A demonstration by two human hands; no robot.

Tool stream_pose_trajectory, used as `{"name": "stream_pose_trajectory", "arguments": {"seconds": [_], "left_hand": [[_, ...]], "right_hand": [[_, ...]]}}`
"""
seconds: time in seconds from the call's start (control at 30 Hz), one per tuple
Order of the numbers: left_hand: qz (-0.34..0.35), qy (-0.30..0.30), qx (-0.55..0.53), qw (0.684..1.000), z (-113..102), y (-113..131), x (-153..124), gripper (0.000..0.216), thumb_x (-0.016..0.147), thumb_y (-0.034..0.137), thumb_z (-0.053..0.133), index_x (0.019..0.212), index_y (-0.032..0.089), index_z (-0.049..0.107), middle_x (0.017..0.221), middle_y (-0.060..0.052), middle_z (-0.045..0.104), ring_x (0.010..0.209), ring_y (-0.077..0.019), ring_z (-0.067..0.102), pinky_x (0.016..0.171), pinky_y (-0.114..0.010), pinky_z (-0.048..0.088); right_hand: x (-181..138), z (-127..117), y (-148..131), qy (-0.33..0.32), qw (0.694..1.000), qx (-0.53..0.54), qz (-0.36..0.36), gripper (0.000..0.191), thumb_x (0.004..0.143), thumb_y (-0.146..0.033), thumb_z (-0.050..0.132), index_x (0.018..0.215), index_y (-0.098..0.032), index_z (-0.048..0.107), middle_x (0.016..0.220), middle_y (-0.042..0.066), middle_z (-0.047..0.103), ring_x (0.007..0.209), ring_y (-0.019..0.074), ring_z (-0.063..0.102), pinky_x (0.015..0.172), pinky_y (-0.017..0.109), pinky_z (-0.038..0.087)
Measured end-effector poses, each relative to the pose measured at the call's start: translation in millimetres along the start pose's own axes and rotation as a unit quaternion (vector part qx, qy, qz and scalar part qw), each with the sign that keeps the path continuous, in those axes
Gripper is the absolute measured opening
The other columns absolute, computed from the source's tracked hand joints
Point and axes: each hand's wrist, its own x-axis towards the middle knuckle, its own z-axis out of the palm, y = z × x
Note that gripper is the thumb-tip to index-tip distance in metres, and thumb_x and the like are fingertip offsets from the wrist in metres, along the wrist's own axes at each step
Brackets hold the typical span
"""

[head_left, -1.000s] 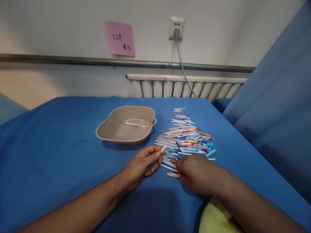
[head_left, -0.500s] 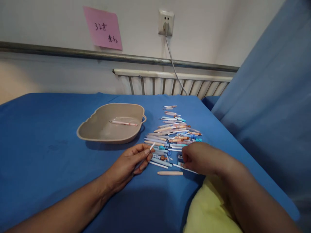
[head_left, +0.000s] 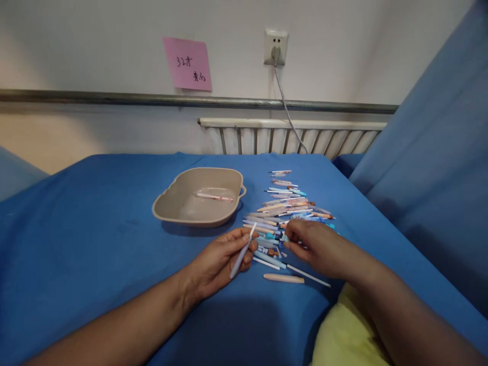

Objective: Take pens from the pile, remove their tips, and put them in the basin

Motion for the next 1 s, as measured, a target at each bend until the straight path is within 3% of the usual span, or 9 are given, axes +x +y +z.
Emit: {"name": "stream_pose_trajectory", "arguments": {"seconds": [0.17,0.3,0.37,0.73,1.0], "left_hand": [[-0.014,-0.026,-0.029,0.999,-1,-3,-1,0.013,0.083,0.023,0.063,0.091,0.015,0.056,0.073,0.000,0.056,0.053,-0.0069,0.049,0.051,-0.019,0.037],[-0.008,-0.028,-0.011,1.000,-1,-4,-1,0.016,0.081,0.026,0.066,0.087,0.014,0.056,0.072,-0.001,0.057,0.052,-0.0068,0.049,0.051,-0.020,0.035],[-0.001,-0.029,0.005,1.000,0,-4,-1,0.018,0.079,0.027,0.068,0.085,0.014,0.057,0.072,-0.001,0.058,0.051,-0.0069,0.049,0.050,-0.020,0.035],[0.035,-0.043,0.062,0.997,0,-6,1,0.012,0.082,0.024,0.064,0.084,0.013,0.059,0.073,0.000,0.058,0.052,-0.0067,0.048,0.051,-0.020,0.033],[0.039,-0.045,0.078,0.995,-1,-6,1,0.011,0.084,0.023,0.062,0.085,0.012,0.059,0.072,-0.001,0.058,0.051,-0.0067,0.048,0.051,-0.020,0.034]], "right_hand": [[9,13,3,0.054,0.982,0.178,0.010,0.012,0.090,-0.030,0.045,0.081,-0.021,0.045,0.064,-0.003,0.054,0.058,0.0129,0.049,0.054,0.023,0.035],[14,20,0,0.013,0.912,0.408,0.027,0.021,0.091,-0.042,0.043,0.086,-0.022,0.043,0.065,-0.003,0.059,0.058,0.0137,0.058,0.056,0.026,0.045],[16,20,-1,0.007,0.882,0.469,0.046,0.026,0.088,-0.046,0.047,0.086,-0.021,0.043,0.066,-0.003,0.060,0.057,0.0136,0.060,0.055,0.027,0.048],[14,-5,11,0.116,0.831,0.534,0.100,0.028,0.080,-0.045,0.060,0.084,-0.019,0.049,0.068,-0.001,0.065,0.060,0.0131,0.064,0.053,0.024,0.048],[16,-3,13,0.105,0.825,0.543,0.117,0.030,0.078,-0.046,0.062,0.083,-0.018,0.051,0.069,0.000,0.066,0.059,0.0118,0.060,0.055,0.024,0.047]]}}
